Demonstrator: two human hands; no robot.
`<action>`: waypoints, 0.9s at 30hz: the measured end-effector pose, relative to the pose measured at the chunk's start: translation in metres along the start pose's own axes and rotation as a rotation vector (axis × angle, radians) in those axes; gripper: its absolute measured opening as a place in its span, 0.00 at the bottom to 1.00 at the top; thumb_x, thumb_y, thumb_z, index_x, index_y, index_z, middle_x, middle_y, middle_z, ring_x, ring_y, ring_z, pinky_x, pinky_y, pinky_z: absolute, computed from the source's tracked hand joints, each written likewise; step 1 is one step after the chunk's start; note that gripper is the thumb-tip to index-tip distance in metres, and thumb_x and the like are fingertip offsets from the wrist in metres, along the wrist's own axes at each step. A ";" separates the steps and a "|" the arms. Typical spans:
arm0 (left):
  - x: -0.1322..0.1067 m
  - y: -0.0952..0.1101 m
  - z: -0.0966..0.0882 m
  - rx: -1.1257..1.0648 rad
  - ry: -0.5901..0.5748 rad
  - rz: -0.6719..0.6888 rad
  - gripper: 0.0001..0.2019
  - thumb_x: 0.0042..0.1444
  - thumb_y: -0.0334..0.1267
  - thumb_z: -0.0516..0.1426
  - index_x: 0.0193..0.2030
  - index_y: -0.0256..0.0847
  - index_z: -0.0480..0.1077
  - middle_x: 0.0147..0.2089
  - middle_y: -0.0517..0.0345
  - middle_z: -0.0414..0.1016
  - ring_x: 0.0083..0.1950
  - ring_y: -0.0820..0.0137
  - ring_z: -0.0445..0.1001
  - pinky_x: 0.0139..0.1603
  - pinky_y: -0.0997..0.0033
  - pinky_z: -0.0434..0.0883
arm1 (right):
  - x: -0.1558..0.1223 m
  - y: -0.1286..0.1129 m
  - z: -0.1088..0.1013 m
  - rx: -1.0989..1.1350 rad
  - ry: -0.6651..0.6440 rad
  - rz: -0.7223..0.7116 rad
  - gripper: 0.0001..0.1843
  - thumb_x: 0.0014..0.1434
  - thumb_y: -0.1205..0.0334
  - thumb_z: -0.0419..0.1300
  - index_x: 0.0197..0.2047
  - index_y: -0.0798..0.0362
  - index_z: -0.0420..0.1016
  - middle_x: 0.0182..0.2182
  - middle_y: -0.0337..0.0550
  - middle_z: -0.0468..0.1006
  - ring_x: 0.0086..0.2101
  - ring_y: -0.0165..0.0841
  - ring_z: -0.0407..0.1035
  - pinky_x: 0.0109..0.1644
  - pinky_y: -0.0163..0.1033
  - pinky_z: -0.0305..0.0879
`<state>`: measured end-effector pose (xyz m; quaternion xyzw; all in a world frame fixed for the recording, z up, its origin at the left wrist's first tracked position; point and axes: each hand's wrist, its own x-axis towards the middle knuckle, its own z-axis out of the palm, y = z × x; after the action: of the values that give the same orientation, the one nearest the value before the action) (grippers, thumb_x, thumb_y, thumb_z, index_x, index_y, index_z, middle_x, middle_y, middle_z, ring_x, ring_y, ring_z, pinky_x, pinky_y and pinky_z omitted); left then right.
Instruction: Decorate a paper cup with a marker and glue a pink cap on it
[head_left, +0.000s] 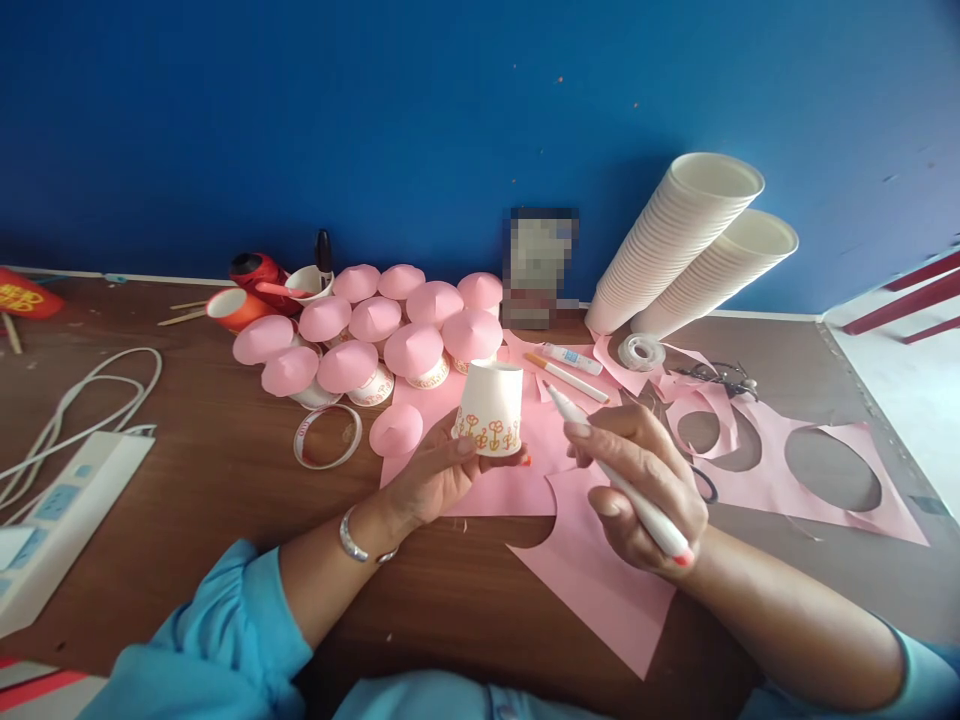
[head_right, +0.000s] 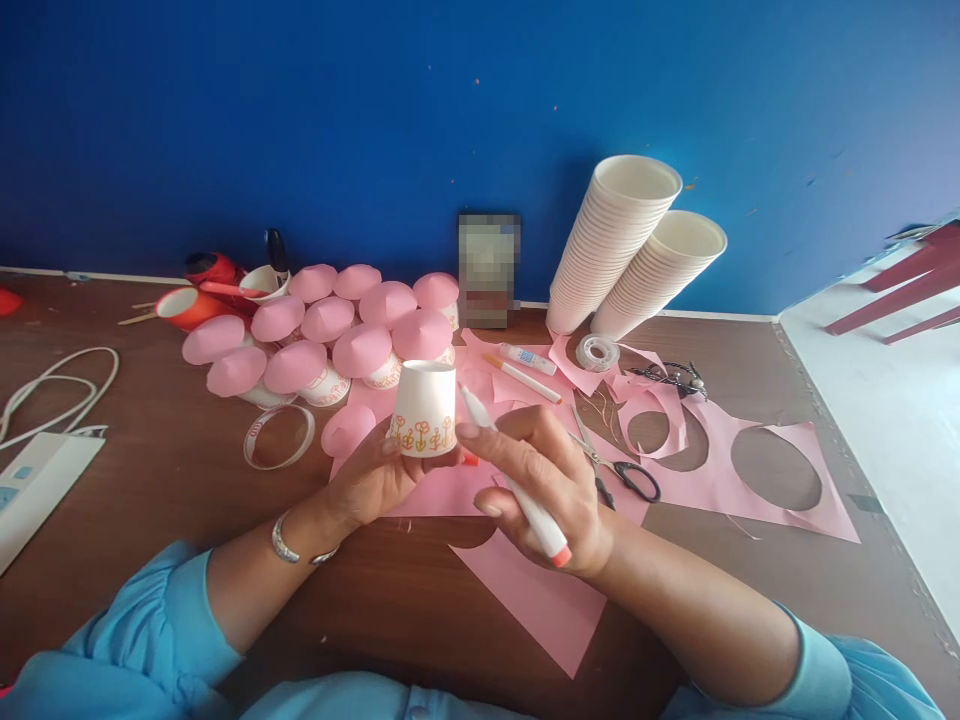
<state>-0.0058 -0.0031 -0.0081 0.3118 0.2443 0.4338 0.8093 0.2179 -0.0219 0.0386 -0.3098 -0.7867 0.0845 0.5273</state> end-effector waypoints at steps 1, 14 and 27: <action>0.001 0.000 0.000 0.008 0.018 0.011 0.20 0.56 0.45 0.68 0.53 0.40 0.74 0.49 0.49 0.81 0.51 0.55 0.81 0.60 0.45 0.75 | 0.003 -0.003 -0.002 0.002 -0.048 0.002 0.22 0.73 0.61 0.53 0.67 0.50 0.71 0.35 0.46 0.78 0.32 0.37 0.74 0.30 0.44 0.76; 0.003 -0.002 0.000 0.090 0.046 0.009 0.19 0.57 0.41 0.67 0.53 0.40 0.75 0.47 0.52 0.79 0.49 0.61 0.78 0.58 0.51 0.75 | 0.005 -0.007 0.004 0.021 -0.059 0.026 0.18 0.62 0.74 0.61 0.54 0.53 0.71 0.35 0.49 0.81 0.34 0.38 0.79 0.32 0.42 0.79; 0.004 -0.003 -0.002 0.110 0.045 -0.005 0.18 0.57 0.38 0.68 0.54 0.41 0.76 0.47 0.53 0.79 0.50 0.65 0.76 0.55 0.62 0.74 | 0.004 -0.006 0.010 -0.017 -0.064 0.028 0.17 0.63 0.73 0.61 0.55 0.53 0.71 0.36 0.48 0.82 0.36 0.38 0.80 0.34 0.40 0.77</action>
<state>-0.0036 -0.0009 -0.0119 0.3455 0.2866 0.4245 0.7864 0.2061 -0.0223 0.0401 -0.3223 -0.7994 0.0950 0.4980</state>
